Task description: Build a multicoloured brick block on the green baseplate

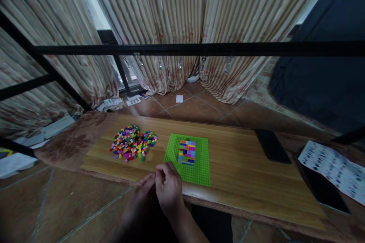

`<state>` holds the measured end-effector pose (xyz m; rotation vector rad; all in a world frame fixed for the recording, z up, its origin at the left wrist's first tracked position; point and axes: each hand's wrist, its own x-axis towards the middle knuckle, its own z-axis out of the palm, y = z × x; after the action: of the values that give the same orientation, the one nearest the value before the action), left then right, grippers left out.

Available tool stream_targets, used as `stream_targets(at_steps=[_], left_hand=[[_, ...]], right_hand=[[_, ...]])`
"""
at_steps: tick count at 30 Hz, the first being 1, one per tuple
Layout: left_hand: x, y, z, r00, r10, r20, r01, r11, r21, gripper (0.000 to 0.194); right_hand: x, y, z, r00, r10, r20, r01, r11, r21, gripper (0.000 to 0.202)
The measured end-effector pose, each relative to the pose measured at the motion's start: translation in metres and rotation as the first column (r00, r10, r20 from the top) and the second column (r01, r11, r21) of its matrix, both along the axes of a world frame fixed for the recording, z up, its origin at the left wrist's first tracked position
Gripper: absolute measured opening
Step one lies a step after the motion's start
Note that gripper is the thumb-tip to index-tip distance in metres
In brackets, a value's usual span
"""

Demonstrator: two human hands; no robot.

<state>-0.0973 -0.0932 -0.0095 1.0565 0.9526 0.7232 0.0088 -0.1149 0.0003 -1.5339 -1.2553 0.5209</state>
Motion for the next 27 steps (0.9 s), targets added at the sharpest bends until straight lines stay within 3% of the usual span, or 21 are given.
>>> stream_targets(at_steps=[4,8,13,17,20,24,27], left_hand=[[0.009,-0.018,-0.003,0.989,-0.062,0.137,0.085,0.982,-0.167,0.030],[0.016,-0.035,-0.005,0.962,-0.037,0.271,0.133,0.929,-0.346,0.029],[0.023,-0.046,0.003,0.903,-0.081,0.423,0.264,0.880,-0.396,0.033],[0.025,-0.046,0.005,0.927,-0.163,0.339,0.268,0.919,-0.290,0.027],[0.027,-0.046,0.003,0.946,-0.232,0.227,0.280,0.938,-0.205,0.026],[0.033,-0.049,0.002,0.963,-0.224,0.148,0.250,0.949,-0.192,0.032],[0.038,-0.049,0.006,0.969,-0.210,0.132,0.235,0.945,-0.228,0.033]], right_hand=[[0.019,-0.028,-0.002,0.999,-0.020,-0.049,0.019,0.999,-0.031,0.016],[0.034,-0.051,-0.006,0.992,-0.047,-0.118,0.034,0.994,-0.107,0.013],[0.035,-0.072,-0.011,0.928,-0.020,-0.373,-0.019,0.995,-0.101,0.020],[0.033,-0.078,-0.010,0.798,-0.022,-0.602,-0.007,0.999,-0.047,0.029],[0.037,-0.080,-0.007,0.733,-0.050,-0.678,0.014,0.998,-0.058,0.031],[0.044,-0.085,-0.004,0.717,-0.047,-0.696,0.010,0.998,-0.056,0.032],[0.048,-0.088,-0.005,0.752,-0.056,-0.657,0.025,0.998,-0.056,0.034]])
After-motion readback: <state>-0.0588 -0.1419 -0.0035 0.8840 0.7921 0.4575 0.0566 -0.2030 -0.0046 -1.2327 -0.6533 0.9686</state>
